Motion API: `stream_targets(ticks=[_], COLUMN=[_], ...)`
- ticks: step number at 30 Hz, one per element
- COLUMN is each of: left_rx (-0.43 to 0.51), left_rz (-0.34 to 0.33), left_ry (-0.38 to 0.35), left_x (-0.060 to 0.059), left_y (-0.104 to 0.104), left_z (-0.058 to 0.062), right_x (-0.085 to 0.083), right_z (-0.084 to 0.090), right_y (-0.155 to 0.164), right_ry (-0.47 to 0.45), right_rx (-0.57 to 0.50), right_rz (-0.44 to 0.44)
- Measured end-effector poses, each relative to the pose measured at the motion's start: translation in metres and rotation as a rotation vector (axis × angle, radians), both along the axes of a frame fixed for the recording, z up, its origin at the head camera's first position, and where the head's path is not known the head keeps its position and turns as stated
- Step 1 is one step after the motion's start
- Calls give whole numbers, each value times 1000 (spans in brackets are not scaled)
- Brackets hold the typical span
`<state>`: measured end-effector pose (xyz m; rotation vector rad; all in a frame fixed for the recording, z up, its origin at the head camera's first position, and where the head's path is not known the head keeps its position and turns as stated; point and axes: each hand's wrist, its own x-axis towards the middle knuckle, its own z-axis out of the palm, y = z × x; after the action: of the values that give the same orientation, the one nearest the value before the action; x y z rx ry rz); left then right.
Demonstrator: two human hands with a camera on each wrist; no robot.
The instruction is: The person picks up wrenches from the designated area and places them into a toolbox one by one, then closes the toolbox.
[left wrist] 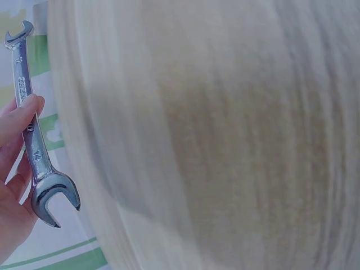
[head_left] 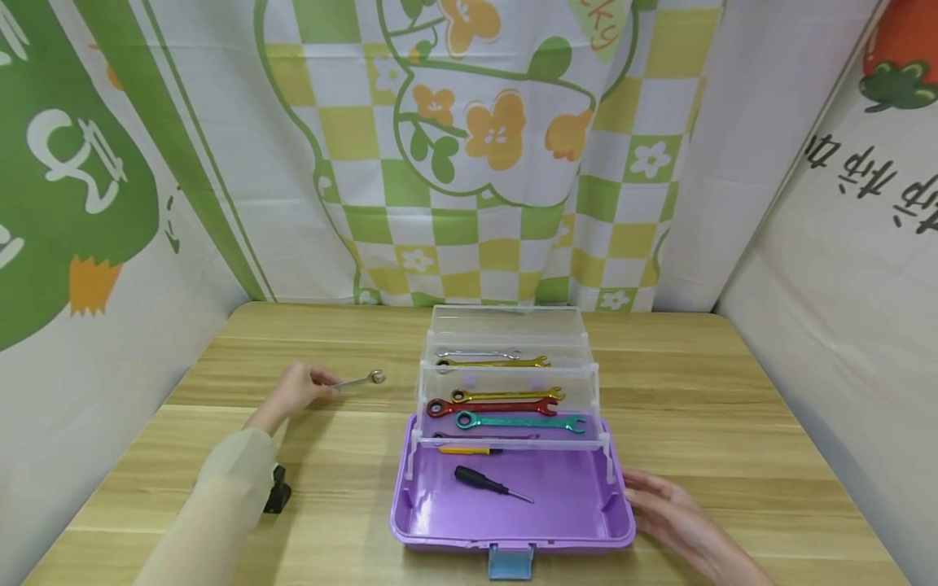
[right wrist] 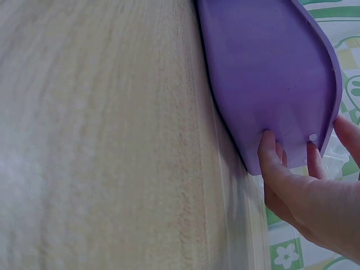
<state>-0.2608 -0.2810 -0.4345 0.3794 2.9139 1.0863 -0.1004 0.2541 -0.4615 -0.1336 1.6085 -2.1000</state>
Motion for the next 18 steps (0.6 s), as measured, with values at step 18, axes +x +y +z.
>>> stream_targets(ticks=[18], left_rx=[29], left_rz=[56], left_ry=[-1], left_x=[5], left_y=[10], left_z=[34], right_x=[1], right_z=[0], right_y=[0], right_ry=[7], right_rx=[-10], right_rz=[-9])
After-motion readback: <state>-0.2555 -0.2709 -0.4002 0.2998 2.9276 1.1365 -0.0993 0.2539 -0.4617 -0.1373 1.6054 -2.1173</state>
